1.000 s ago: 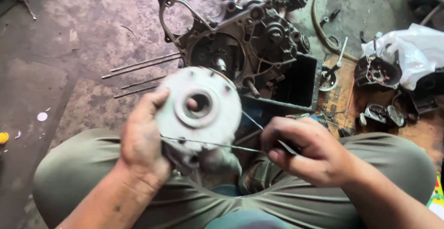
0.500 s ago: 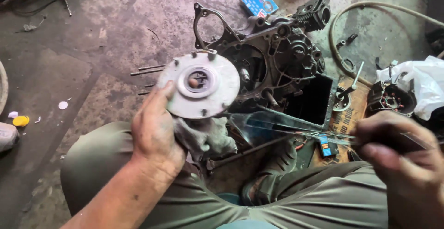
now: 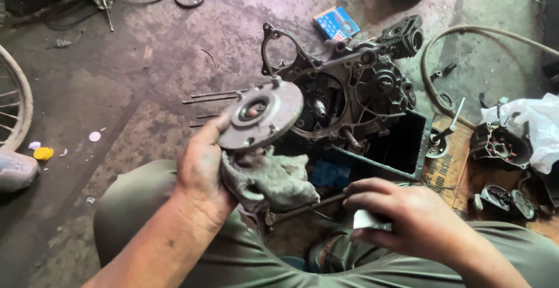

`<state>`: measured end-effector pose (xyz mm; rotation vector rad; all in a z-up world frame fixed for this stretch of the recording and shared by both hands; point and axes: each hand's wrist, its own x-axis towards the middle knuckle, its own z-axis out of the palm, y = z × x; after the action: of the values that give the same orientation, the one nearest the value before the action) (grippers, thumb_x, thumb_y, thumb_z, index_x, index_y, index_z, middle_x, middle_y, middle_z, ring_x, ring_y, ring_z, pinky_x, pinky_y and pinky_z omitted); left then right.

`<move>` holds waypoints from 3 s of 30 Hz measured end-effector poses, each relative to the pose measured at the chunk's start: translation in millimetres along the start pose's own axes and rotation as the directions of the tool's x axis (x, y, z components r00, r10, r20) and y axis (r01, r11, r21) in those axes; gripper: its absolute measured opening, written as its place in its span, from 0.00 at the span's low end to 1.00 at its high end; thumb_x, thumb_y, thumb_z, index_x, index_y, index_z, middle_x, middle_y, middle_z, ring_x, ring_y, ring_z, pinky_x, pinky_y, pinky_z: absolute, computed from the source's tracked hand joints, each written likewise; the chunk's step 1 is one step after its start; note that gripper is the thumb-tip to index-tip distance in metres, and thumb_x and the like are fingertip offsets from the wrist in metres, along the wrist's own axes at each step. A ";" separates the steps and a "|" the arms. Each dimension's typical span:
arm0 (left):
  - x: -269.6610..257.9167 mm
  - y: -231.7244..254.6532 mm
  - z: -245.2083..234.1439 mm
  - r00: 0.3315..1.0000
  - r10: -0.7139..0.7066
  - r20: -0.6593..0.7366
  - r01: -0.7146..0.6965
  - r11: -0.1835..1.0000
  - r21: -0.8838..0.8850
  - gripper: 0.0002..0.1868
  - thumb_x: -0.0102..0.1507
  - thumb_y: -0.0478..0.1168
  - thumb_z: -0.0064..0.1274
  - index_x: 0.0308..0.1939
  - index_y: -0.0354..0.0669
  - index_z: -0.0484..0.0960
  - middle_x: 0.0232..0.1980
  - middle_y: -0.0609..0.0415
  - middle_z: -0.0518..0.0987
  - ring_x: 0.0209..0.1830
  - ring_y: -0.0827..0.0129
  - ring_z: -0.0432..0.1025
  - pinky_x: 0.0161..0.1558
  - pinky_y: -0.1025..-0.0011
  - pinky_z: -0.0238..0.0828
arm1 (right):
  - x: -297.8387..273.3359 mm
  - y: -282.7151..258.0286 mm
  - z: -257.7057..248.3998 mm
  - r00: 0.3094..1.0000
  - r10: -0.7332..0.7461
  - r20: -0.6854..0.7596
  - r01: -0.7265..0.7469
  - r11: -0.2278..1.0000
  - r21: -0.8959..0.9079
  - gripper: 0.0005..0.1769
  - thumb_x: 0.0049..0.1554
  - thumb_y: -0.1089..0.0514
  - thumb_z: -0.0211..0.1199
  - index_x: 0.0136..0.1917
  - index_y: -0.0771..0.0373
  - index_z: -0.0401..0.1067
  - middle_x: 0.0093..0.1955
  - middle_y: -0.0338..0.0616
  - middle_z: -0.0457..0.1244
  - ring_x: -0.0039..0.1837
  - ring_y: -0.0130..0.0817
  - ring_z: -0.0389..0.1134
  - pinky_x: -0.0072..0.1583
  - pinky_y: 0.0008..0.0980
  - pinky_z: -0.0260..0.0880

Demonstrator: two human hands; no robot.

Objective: Clean and assemble motorcycle engine components including the timing chain and oil seal plate.

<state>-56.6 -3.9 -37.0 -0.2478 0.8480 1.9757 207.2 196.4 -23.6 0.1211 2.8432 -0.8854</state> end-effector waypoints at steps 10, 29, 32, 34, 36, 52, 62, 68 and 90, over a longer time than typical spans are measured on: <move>-22.5 -31.2 33.1 0.886 -0.457 0.075 0.450 0.888 0.095 0.24 0.68 0.45 0.40 0.59 0.31 0.78 0.52 0.41 0.85 0.46 0.60 0.81 0.51 0.61 0.80 | 24.3 -40.7 -25.8 0.771 -0.132 -0.623 0.088 0.991 -0.101 0.25 0.52 0.57 0.72 0.61 0.63 0.72 0.64 0.53 0.66 0.64 0.47 0.71 0.64 0.37 0.71; -61.5 3.1 29.4 0.695 0.247 0.675 -0.712 0.364 0.600 0.31 0.55 0.21 0.52 0.64 0.39 0.76 0.57 0.51 0.81 0.59 0.68 0.76 0.62 0.74 0.72 | -25.2 22.4 -8.2 0.640 0.480 -0.601 0.241 0.617 0.749 0.06 0.60 0.69 0.65 0.52 0.72 0.76 0.43 0.40 0.65 0.41 0.24 0.60 0.43 0.23 0.58; -58.2 15.6 33.4 0.509 0.225 0.831 -0.854 0.014 0.519 0.27 0.53 0.22 0.54 0.57 0.41 0.82 0.57 0.50 0.84 0.63 0.62 0.78 0.65 0.69 0.73 | -23.4 17.9 -15.0 0.653 0.402 -0.642 0.290 0.651 0.702 0.08 0.60 0.68 0.65 0.53 0.72 0.75 0.46 0.42 0.66 0.44 0.25 0.63 0.46 0.23 0.60; -58.5 20.0 39.4 0.419 0.193 0.887 -0.886 -0.126 0.446 0.26 0.51 0.23 0.55 0.54 0.42 0.84 0.56 0.50 0.85 0.64 0.59 0.79 0.67 0.66 0.72 | -27.9 17.9 -14.5 0.667 0.342 -0.662 0.314 0.677 0.666 0.09 0.60 0.68 0.66 0.54 0.72 0.75 0.45 0.43 0.66 0.47 0.26 0.64 0.49 0.23 0.62; -67.3 20.8 44.6 0.414 0.307 0.857 -0.845 -0.220 0.487 0.23 0.53 0.23 0.55 0.51 0.41 0.84 0.54 0.49 0.84 0.61 0.56 0.79 0.64 0.62 0.73 | -35.5 20.4 -10.4 0.680 0.395 -0.618 0.265 0.653 0.709 0.05 0.61 0.68 0.66 0.49 0.75 0.77 0.41 0.43 0.64 0.40 0.25 0.61 0.45 0.22 0.58; -59.8 -55.1 71.8 0.297 0.287 0.911 -0.846 -0.364 0.390 0.21 0.59 0.30 0.58 0.57 0.35 0.82 0.53 0.44 0.84 0.53 0.57 0.82 0.55 0.64 0.79 | -33.6 -20.1 -9.8 0.678 0.246 -0.692 0.154 0.873 0.462 0.09 0.55 0.66 0.67 0.49 0.73 0.75 0.44 0.48 0.66 0.46 0.32 0.66 0.51 0.25 0.65; -71.3 -59.7 103.1 0.214 0.247 0.945 -0.851 -0.427 0.305 0.16 0.57 0.36 0.58 0.49 0.39 0.84 0.54 0.45 0.84 0.55 0.55 0.79 0.55 0.60 0.76 | -32.5 -35.0 -24.1 0.795 0.023 -0.607 0.184 0.943 0.277 0.10 0.55 0.63 0.67 0.49 0.70 0.76 0.43 0.47 0.68 0.43 0.32 0.71 0.47 0.27 0.69; -61.6 -69.4 57.2 0.585 0.257 0.769 -0.710 -0.297 0.639 0.16 0.64 0.41 0.57 0.55 0.47 0.86 0.53 0.53 0.86 0.51 0.62 0.81 0.51 0.65 0.76 | -40.6 -19.8 -23.4 0.774 0.154 -0.614 0.063 0.946 0.317 0.10 0.53 0.62 0.69 0.46 0.71 0.76 0.37 0.46 0.67 0.38 0.31 0.68 0.42 0.25 0.66; -55.1 -83.9 39.0 0.870 -0.167 0.464 -0.070 0.889 0.452 0.18 0.68 0.39 0.51 0.59 0.29 0.79 0.51 0.52 0.84 0.49 0.76 0.75 0.53 0.74 0.74 | -24.0 -1.2 -5.9 0.740 0.585 -0.331 0.122 0.368 0.922 0.13 0.62 0.63 0.63 0.56 0.75 0.74 0.45 0.48 0.70 0.43 0.30 0.71 0.46 0.27 0.72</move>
<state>48.7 10.5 -20.1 0.4932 0.9179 1.6149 229.9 198.1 -13.9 1.1675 2.1510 -2.6371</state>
